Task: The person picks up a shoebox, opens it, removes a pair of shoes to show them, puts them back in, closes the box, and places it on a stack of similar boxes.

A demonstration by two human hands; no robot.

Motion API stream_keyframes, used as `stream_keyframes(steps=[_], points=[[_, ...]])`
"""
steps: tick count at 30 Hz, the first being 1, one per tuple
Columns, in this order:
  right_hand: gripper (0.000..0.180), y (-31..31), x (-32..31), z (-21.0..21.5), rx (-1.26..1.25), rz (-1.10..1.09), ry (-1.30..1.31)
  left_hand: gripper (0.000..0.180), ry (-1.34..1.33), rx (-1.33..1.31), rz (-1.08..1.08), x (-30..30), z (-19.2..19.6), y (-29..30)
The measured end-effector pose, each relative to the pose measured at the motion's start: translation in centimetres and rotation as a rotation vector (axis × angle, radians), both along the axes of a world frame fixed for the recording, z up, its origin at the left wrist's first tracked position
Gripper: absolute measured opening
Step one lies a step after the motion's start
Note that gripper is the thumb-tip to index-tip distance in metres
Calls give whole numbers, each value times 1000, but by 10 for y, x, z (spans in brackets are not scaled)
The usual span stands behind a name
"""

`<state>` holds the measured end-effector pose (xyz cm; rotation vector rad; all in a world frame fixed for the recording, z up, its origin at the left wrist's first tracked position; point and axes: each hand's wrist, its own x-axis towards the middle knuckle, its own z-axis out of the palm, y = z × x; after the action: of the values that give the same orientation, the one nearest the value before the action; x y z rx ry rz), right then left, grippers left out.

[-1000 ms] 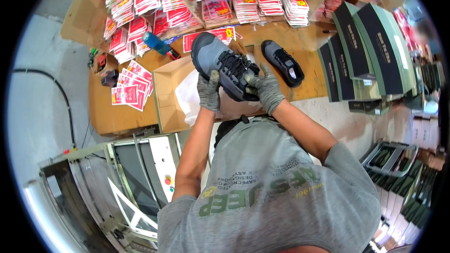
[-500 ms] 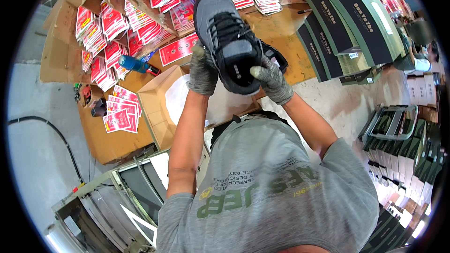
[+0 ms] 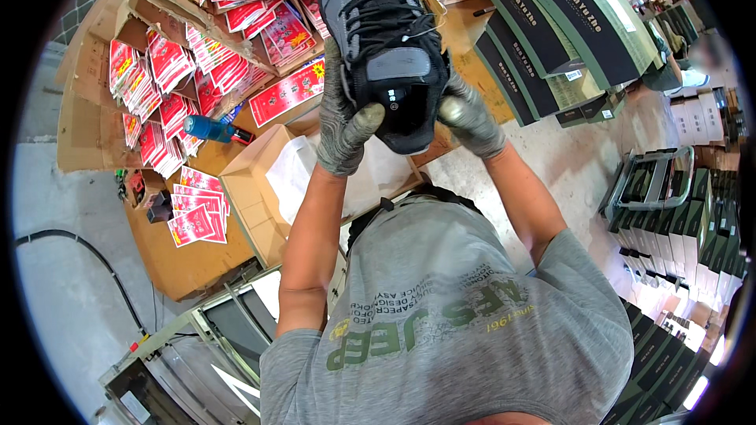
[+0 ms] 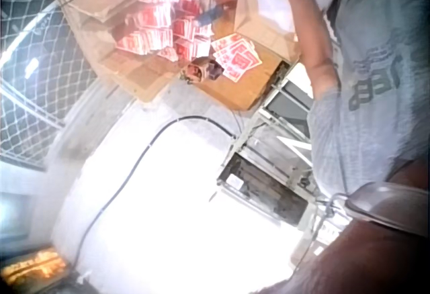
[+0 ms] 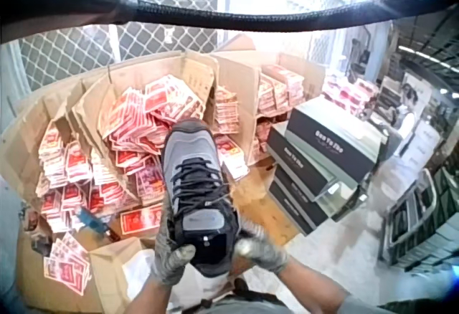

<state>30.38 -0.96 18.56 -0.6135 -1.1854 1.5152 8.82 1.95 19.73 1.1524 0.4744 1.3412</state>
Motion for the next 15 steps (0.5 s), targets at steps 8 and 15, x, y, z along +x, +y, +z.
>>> stream_keyframes(steps=[8, 15], points=[[64, 87, 112, -185, 21, -643, -1439, 75, -162, -254, 36, -18, -41, -28], [70, 64, 84, -193, -330, -129, -1710, 79, -6, -367, 104, -54, -87, -67]])
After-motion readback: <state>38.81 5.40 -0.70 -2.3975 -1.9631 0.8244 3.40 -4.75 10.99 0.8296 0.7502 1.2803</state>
